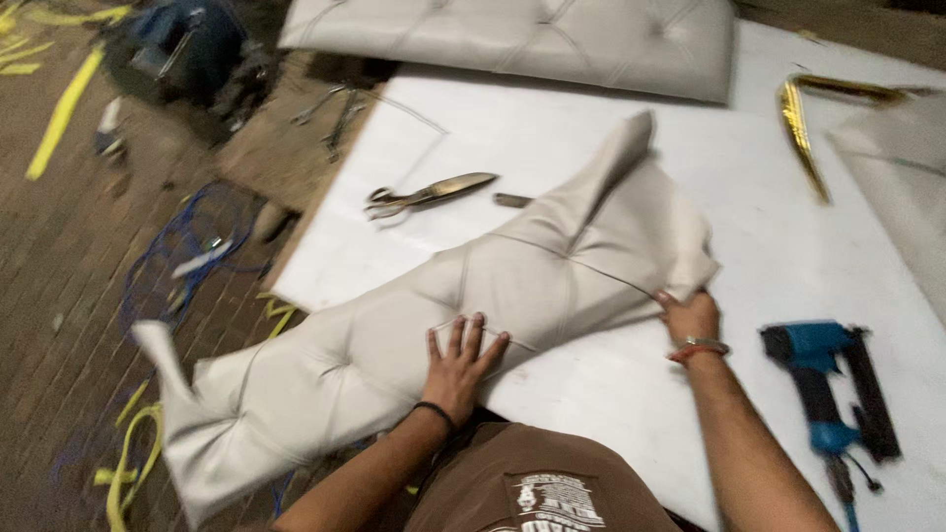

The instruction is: The person staples a light-colored fabric onto a cushion frame using a pneumatic staple gun. They repeatedly pull and smooth the fabric to create tufted indentations, then secure the edges and corners with staples.

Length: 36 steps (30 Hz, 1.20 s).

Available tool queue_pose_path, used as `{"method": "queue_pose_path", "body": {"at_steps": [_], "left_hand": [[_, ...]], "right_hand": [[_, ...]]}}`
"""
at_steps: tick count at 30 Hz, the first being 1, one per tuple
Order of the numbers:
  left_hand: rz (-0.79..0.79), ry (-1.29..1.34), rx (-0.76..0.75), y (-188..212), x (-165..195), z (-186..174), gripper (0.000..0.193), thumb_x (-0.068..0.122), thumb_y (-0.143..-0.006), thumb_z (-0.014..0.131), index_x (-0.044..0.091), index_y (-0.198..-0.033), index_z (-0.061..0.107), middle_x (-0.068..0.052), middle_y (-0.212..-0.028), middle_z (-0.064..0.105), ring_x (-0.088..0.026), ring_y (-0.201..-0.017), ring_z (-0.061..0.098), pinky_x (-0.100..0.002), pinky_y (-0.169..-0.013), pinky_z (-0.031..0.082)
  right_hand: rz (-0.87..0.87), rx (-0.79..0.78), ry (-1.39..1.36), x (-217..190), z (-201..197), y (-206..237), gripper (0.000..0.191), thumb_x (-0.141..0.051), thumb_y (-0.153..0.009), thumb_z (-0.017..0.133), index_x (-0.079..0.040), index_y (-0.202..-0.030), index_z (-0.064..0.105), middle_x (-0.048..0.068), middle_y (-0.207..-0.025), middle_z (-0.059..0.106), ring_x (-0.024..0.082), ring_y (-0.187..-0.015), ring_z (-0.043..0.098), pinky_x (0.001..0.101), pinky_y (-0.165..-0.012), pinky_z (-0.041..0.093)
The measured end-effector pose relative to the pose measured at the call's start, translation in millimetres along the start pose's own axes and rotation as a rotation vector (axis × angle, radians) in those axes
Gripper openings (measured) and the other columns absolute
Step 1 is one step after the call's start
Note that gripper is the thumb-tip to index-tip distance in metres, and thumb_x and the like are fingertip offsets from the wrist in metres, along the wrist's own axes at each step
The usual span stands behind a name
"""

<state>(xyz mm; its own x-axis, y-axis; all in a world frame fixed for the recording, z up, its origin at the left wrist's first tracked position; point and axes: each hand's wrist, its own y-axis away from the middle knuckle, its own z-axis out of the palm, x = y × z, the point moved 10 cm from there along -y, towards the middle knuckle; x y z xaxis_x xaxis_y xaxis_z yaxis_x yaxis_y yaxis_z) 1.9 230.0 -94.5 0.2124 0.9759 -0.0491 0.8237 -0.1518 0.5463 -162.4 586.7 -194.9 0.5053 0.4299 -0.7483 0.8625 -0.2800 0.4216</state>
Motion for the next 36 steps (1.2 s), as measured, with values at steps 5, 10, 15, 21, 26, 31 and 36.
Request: {"method": "queue_pose_path", "body": {"at_steps": [5,10,15,21,26,31,36], "left_hand": [[0.030,0.173,0.172,-4,-26,3,0.089,0.017,-0.090,0.063,0.034,-0.162,0.012,-0.018,-0.171,0.005,-0.046,-0.154,0.012,-0.075,-0.116,0.009],[0.043,0.208,0.233,20,-46,-22,0.091,0.020,-0.082,0.074,0.021,-0.159,0.026,-0.020,-0.169,0.015,-0.046,-0.153,0.024,-0.067,-0.117,0.024],[0.055,0.439,0.385,49,-67,-84,0.081,0.034,-0.072,0.085,0.012,-0.138,0.044,-0.020,-0.150,0.051,-0.038,-0.136,0.053,-0.060,-0.108,0.043],[0.211,0.755,0.426,73,-97,-127,0.070,0.034,-0.073,0.077,0.014,-0.137,0.054,-0.016,-0.111,0.076,-0.036,-0.101,0.074,-0.044,-0.091,0.058],[0.096,0.803,0.269,65,-106,-135,0.082,0.025,-0.064,0.075,0.016,-0.142,0.052,-0.016,-0.128,0.073,-0.033,-0.117,0.069,-0.042,-0.101,0.053],[0.232,0.838,0.046,-9,-51,-162,0.095,0.056,-0.085,0.065,0.013,-0.160,0.026,-0.018,-0.160,0.037,-0.031,-0.135,0.052,-0.041,-0.113,0.038],[0.217,1.066,-0.165,-175,13,-194,0.090,0.070,-0.094,0.039,0.005,-0.155,0.042,-0.019,-0.154,0.054,-0.027,-0.134,0.053,-0.038,-0.114,0.040]], "right_hand": [[0.003,-0.014,0.115,-6,20,-8,0.033,-0.012,-0.099,0.082,0.013,-0.114,0.065,0.024,-0.105,0.073,0.027,-0.082,0.066,0.0406,-0.071,0.054],[-0.063,0.068,-0.235,-15,29,-12,0.030,-0.012,-0.103,0.077,0.009,-0.119,0.064,0.014,-0.104,0.072,0.019,-0.078,0.069,0.0332,-0.067,0.060],[-0.033,-0.021,-0.543,-43,23,-44,0.028,-0.007,-0.102,0.073,0.008,-0.125,0.063,0.015,-0.113,0.071,0.022,-0.093,0.070,0.0351,-0.082,0.059],[-0.226,-0.227,-1.123,-107,10,-44,0.030,-0.001,-0.102,0.067,0.007,-0.131,0.062,0.015,-0.124,0.070,0.025,-0.110,0.071,0.0373,-0.099,0.057],[-0.339,-0.427,-1.269,-162,17,-19,0.030,-0.006,-0.108,0.065,0.005,-0.135,0.060,0.015,-0.130,0.067,0.028,-0.122,0.066,0.0402,-0.112,0.055],[-0.210,-0.381,-1.447,-187,27,-7,0.035,-0.006,-0.095,0.069,-0.001,-0.129,0.060,0.010,-0.113,0.066,0.028,-0.108,0.065,0.0431,-0.101,0.055],[-0.259,-0.306,-1.409,-196,23,6,0.040,-0.008,-0.091,0.072,0.000,-0.128,0.058,0.010,-0.115,0.067,0.027,-0.109,0.066,0.0411,-0.099,0.056]]}}
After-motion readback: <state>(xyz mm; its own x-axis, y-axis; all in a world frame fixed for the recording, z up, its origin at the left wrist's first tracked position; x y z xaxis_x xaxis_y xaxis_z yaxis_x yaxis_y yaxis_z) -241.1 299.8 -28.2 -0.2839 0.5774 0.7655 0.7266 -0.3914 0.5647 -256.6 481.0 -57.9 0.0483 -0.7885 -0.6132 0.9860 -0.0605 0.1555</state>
